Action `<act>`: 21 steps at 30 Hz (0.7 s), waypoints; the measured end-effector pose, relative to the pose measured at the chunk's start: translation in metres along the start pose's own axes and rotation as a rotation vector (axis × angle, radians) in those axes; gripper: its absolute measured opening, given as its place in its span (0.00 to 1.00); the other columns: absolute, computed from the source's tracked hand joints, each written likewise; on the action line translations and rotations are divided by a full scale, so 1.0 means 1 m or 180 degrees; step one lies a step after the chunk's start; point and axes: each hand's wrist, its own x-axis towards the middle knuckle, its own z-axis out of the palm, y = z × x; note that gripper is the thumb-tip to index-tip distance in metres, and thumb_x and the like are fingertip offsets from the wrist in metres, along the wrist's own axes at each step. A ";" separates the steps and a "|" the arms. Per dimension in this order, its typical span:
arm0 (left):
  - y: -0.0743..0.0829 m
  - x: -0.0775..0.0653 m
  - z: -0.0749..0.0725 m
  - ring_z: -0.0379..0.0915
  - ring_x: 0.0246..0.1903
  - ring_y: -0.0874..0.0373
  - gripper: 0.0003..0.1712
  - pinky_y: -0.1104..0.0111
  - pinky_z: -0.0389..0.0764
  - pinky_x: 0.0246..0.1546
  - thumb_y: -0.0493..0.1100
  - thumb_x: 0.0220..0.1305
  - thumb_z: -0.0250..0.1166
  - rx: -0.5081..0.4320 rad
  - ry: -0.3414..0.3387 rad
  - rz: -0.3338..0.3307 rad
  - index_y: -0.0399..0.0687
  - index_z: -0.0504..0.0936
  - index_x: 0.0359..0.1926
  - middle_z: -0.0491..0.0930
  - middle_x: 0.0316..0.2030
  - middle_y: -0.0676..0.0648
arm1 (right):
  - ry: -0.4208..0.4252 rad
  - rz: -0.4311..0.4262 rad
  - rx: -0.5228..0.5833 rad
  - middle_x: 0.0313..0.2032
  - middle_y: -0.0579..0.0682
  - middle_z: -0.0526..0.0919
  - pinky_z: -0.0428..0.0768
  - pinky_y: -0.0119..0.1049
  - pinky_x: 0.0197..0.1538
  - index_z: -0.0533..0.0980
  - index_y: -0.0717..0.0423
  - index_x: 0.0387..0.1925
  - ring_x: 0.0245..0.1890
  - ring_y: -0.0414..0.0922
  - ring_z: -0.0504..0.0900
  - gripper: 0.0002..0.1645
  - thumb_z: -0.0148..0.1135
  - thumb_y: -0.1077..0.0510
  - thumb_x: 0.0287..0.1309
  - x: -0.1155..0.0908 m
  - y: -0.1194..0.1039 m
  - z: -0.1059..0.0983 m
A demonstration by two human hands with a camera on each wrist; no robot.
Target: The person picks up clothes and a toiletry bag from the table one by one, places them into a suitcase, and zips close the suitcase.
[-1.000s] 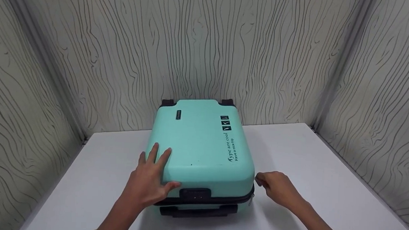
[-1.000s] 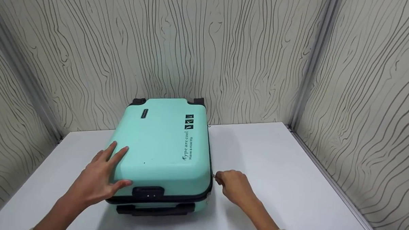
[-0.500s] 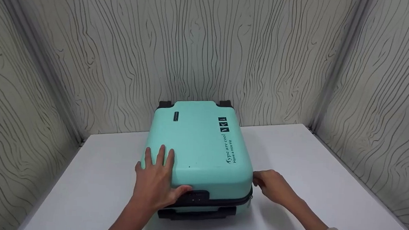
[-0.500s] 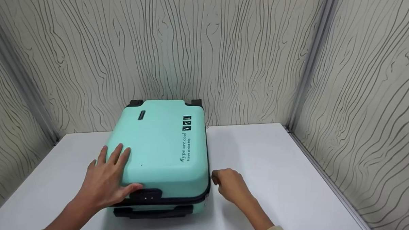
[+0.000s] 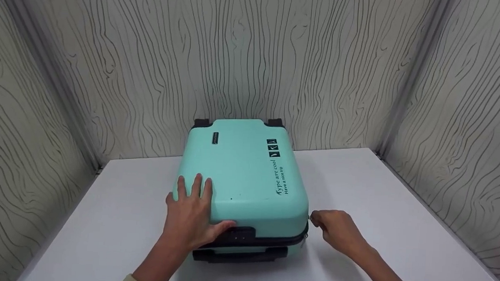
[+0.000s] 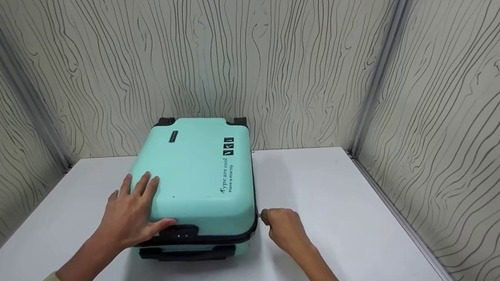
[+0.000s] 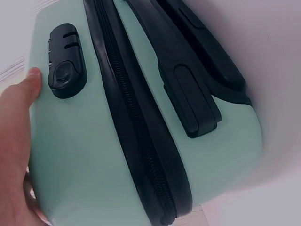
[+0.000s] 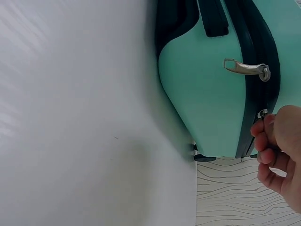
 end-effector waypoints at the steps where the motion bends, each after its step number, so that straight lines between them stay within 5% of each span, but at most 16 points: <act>1: 0.000 0.000 0.000 0.60 0.58 0.30 0.65 0.37 0.71 0.37 0.89 0.35 0.42 -0.0003 0.0003 0.0003 0.46 0.68 0.62 0.68 0.60 0.38 | -0.0012 0.0012 0.0019 0.19 0.35 0.79 0.73 0.26 0.26 0.75 0.46 0.17 0.20 0.28 0.71 0.22 0.59 0.79 0.41 -0.002 -0.002 -0.001; 11: -0.009 0.002 -0.004 0.61 0.57 0.28 0.65 0.36 0.71 0.36 0.89 0.35 0.45 0.0028 0.0130 -0.0033 0.45 0.68 0.61 0.68 0.60 0.37 | -0.0018 -0.0032 0.0271 0.20 0.37 0.81 0.71 0.25 0.24 0.74 0.45 0.20 0.20 0.27 0.71 0.18 0.63 0.72 0.47 -0.018 -0.031 0.003; 21: 0.003 -0.009 0.002 0.59 0.58 0.28 0.66 0.35 0.70 0.38 0.89 0.35 0.43 -0.0042 -0.0033 -0.0178 0.44 0.67 0.62 0.67 0.61 0.37 | -0.0712 0.0152 0.0736 0.16 0.37 0.75 0.71 0.27 0.25 0.77 0.48 0.26 0.18 0.27 0.68 0.13 0.55 0.68 0.58 -0.020 -0.022 -0.002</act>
